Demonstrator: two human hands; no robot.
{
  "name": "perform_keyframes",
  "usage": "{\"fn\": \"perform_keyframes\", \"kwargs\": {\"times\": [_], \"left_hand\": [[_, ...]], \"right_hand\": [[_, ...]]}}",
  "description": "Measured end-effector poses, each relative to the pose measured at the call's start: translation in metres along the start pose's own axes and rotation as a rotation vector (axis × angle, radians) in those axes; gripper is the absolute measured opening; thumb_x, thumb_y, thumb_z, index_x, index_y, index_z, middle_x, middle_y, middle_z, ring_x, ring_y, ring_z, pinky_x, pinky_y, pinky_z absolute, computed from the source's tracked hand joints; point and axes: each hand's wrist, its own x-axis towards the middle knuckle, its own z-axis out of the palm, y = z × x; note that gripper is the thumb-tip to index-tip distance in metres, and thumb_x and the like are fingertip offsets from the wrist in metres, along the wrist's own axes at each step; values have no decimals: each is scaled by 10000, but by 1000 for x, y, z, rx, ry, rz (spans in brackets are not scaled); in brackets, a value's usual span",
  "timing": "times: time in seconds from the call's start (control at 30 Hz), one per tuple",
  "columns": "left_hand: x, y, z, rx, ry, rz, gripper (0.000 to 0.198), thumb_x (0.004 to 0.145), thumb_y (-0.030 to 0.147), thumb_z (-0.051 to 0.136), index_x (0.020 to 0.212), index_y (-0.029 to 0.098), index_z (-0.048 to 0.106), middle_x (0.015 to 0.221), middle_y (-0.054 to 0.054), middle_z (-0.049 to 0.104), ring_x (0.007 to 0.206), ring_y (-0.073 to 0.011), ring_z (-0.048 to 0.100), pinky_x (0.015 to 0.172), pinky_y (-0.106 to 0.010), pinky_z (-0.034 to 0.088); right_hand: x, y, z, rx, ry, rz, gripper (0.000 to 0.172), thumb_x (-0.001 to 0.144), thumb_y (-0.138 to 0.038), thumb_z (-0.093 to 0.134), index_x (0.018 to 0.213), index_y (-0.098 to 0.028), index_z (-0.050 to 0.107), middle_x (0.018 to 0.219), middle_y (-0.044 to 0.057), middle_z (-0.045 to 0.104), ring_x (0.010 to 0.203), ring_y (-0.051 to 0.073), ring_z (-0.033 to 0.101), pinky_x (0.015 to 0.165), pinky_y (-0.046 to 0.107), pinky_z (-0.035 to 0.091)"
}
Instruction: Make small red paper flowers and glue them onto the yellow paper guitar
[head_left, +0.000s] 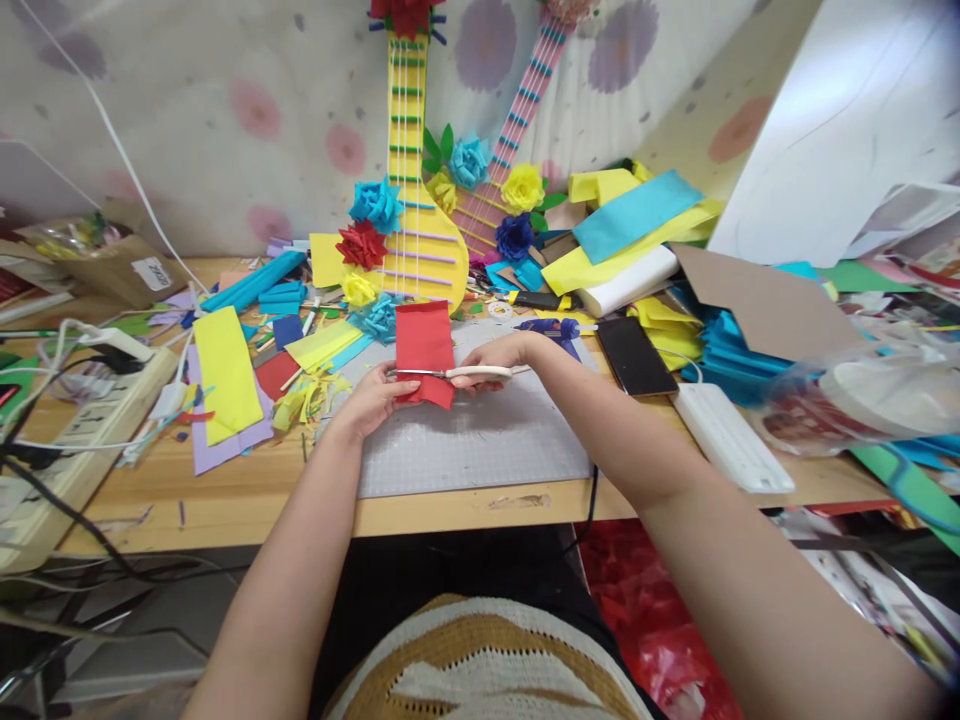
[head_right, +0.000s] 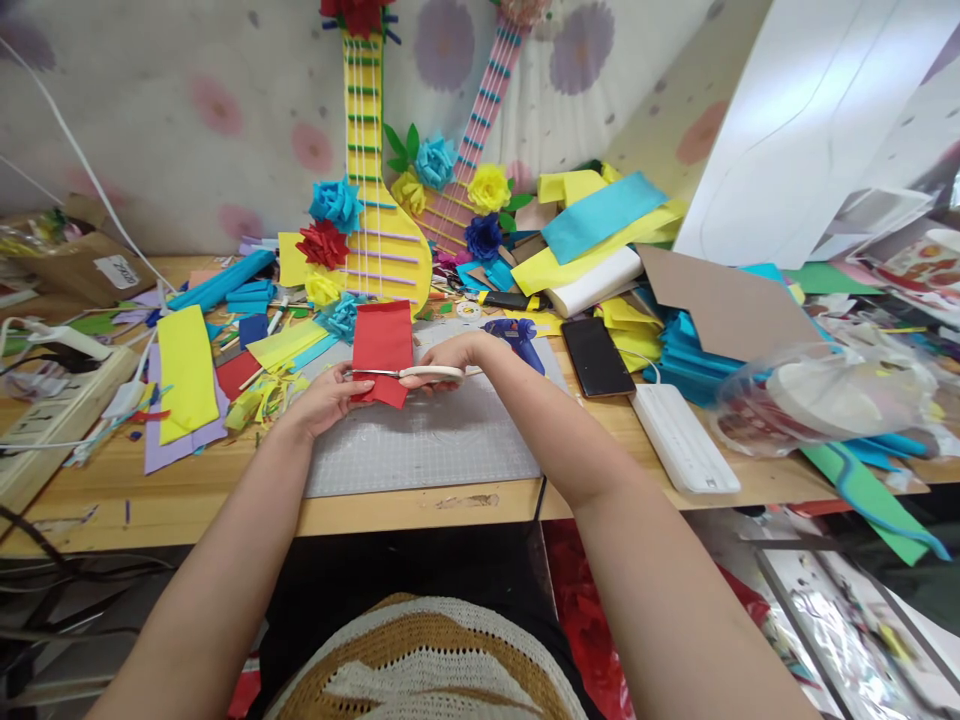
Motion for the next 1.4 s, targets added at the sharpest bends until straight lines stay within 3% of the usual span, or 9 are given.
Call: {"fn": "perform_keyframes", "kwargs": {"times": [0.27, 0.53, 0.67, 0.77, 0.83, 0.93, 1.03, 1.2, 1.4], "left_hand": [[-1, 1, 2, -8, 2, -9, 526, 527, -11, 773, 957, 132, 506, 807, -41, 707, 626, -164, 692, 591, -264, 592], [-2, 3, 4, 20, 29, -22, 509, 561, -36, 733, 989, 121, 507, 730, -42, 694, 576, -145, 669, 549, -237, 570], [-2, 4, 4, 25, 133, -24, 497, 562, -46, 709, 972, 129, 490, 706, -27, 674, 561, -134, 655, 546, -238, 559], [0, 4, -2, 20, 228, 69, 517, 549, -20, 710, 970, 151, 463, 713, -8, 664, 581, -137, 654, 563, -264, 558], [2, 5, -7, 5, 255, 167, 512, 551, 27, 713, 979, 159, 465, 711, 3, 658, 586, -135, 647, 565, -266, 550], [4, 6, -10, -38, 268, 296, 476, 545, 91, 695, 963, 168, 482, 678, 30, 633, 568, -115, 618, 540, -232, 514], [4, 3, -4, -46, 211, 322, 455, 526, 120, 675, 935, 180, 487, 674, 46, 619, 565, -96, 596, 548, -208, 480], [7, -13, 14, 86, 131, 324, 448, 538, 179, 693, 925, 201, 470, 718, 46, 620, 599, -98, 588, 589, -222, 456], [12, -18, 18, 192, 185, 366, 422, 553, 178, 692, 904, 194, 460, 728, 40, 592, 633, -90, 572, 647, -228, 448]], "right_hand": [[-1, 4, 2, -15, 100, -20, 665, 610, -791, 560, 764, -145, 564, 582, -44, 438, 523, 68, 412, 505, 227, 327], [3, 12, 3, 11, 177, 10, 615, 594, -738, 627, 758, -145, 625, 533, -47, 453, 493, 67, 382, 512, 236, 301], [-3, 11, 4, 3, 180, -17, 614, 612, -751, 598, 760, -156, 616, 551, -42, 459, 503, 73, 390, 518, 237, 309], [-13, 13, 5, -1, 203, -51, 598, 622, -738, 602, 785, -162, 597, 589, -34, 479, 529, 82, 409, 524, 236, 313], [-19, 14, 8, -32, 298, -55, 555, 649, -704, 606, 781, -165, 589, 610, -28, 492, 557, 92, 430, 541, 237, 316], [-22, 17, 17, -64, 579, -42, 479, 693, -642, 600, 763, -168, 588, 654, -13, 520, 618, 113, 470, 578, 244, 330], [-13, 18, 30, 99, 807, -145, 410, 717, -574, 604, 819, -179, 573, 729, -5, 561, 666, 129, 515, 606, 252, 373], [17, 18, 45, 434, 881, -272, 376, 647, -471, 697, 859, -202, 540, 790, 12, 610, 711, 158, 576, 624, 276, 449], [34, 21, 42, 264, 1092, -80, 377, 621, -292, 725, 951, -231, 552, 948, 33, 666, 862, 209, 619, 722, 313, 476]]}}
